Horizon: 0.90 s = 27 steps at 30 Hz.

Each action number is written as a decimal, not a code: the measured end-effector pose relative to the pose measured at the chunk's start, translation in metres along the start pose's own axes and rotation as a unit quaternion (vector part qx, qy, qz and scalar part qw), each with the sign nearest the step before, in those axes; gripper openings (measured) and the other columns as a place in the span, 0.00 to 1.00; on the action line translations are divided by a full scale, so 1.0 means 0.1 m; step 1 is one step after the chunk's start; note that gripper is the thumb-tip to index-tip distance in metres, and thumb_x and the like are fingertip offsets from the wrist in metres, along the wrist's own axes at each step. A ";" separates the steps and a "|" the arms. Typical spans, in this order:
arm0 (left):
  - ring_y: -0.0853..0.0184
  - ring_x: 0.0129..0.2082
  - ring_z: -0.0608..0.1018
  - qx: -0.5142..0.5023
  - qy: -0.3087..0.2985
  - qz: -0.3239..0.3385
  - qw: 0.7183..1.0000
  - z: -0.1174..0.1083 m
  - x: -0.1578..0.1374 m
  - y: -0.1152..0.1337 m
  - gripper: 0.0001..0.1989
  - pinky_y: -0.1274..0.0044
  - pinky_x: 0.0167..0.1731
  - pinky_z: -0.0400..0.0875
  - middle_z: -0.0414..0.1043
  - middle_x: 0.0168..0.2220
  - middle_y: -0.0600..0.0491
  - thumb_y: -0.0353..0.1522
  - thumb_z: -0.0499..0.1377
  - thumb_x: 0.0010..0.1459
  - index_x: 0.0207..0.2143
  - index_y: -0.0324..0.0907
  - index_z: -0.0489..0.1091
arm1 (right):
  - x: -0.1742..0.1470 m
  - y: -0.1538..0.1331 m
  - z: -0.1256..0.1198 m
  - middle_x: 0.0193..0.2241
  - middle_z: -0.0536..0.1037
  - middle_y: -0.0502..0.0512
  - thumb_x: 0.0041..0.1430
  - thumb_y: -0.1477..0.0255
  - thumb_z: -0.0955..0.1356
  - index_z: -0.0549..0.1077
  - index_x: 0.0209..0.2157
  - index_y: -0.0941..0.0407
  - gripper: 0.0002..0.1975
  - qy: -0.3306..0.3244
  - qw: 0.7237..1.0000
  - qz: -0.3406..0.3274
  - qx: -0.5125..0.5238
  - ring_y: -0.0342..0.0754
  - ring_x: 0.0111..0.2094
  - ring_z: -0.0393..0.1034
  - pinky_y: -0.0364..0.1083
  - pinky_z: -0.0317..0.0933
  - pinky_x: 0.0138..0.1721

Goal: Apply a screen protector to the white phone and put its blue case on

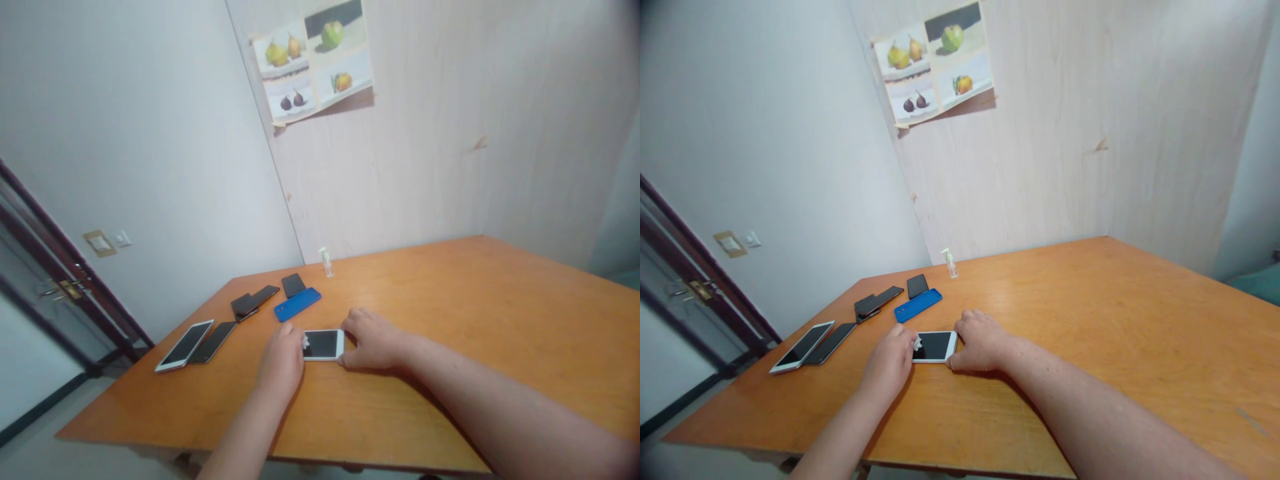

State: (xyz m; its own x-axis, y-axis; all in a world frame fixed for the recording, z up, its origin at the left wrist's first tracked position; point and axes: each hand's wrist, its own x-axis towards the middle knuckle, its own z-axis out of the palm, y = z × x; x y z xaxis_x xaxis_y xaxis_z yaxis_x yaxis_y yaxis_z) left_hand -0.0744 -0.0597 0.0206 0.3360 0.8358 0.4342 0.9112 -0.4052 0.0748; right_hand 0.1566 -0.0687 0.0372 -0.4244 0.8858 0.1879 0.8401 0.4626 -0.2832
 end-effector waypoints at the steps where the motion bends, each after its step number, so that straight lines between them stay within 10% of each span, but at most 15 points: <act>1: 0.60 0.38 0.75 0.014 -0.006 0.013 1.000 0.00 -0.03 0.04 0.13 0.71 0.38 0.69 0.72 0.36 0.48 0.23 0.50 0.60 0.32 0.43 0.72 | 0.00 0.00 0.00 0.40 0.74 0.62 0.48 0.54 0.71 0.77 0.38 0.57 0.23 -0.001 1.000 0.001 0.001 0.57 0.42 0.67 0.49 0.61 0.41; 6: 0.55 0.55 0.73 -0.006 0.000 0.062 0.998 0.02 -0.20 0.09 0.15 0.61 0.58 0.64 0.75 0.52 0.44 0.30 0.50 0.65 0.46 0.41 0.75 | 0.01 0.00 0.01 0.39 0.74 0.63 0.48 0.52 0.70 0.78 0.38 0.58 0.24 0.000 1.000 -0.007 -0.020 0.57 0.42 0.67 0.49 0.60 0.42; 16: 0.54 0.61 0.69 -0.034 -0.070 -0.007 0.997 0.01 -0.11 -0.17 0.28 0.63 0.61 0.63 0.68 0.59 0.37 0.44 0.46 0.68 0.57 0.32 0.68 | 0.01 0.01 0.00 0.40 0.74 0.64 0.48 0.51 0.70 0.78 0.38 0.58 0.25 0.002 1.000 -0.006 -0.018 0.58 0.41 0.67 0.50 0.62 0.42; 27: 0.57 0.62 0.68 -0.095 -0.052 0.089 0.990 0.07 -0.12 0.57 0.25 0.64 0.62 0.62 0.66 0.62 0.41 0.43 0.46 0.69 0.58 0.39 0.67 | 0.01 0.04 0.03 0.38 0.74 0.63 0.50 0.54 0.69 0.77 0.38 0.58 0.22 0.001 1.000 -0.017 -0.027 0.57 0.41 0.68 0.49 0.61 0.42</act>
State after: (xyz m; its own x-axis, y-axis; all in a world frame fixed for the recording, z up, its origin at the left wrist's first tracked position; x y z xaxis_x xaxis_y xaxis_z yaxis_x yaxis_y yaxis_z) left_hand -0.0249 -0.0907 0.0137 0.5191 0.7746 0.3613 0.7773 -0.6036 0.1775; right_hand 0.1584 -0.0659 0.0334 -0.4525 0.8696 0.1975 0.8421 0.4896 -0.2262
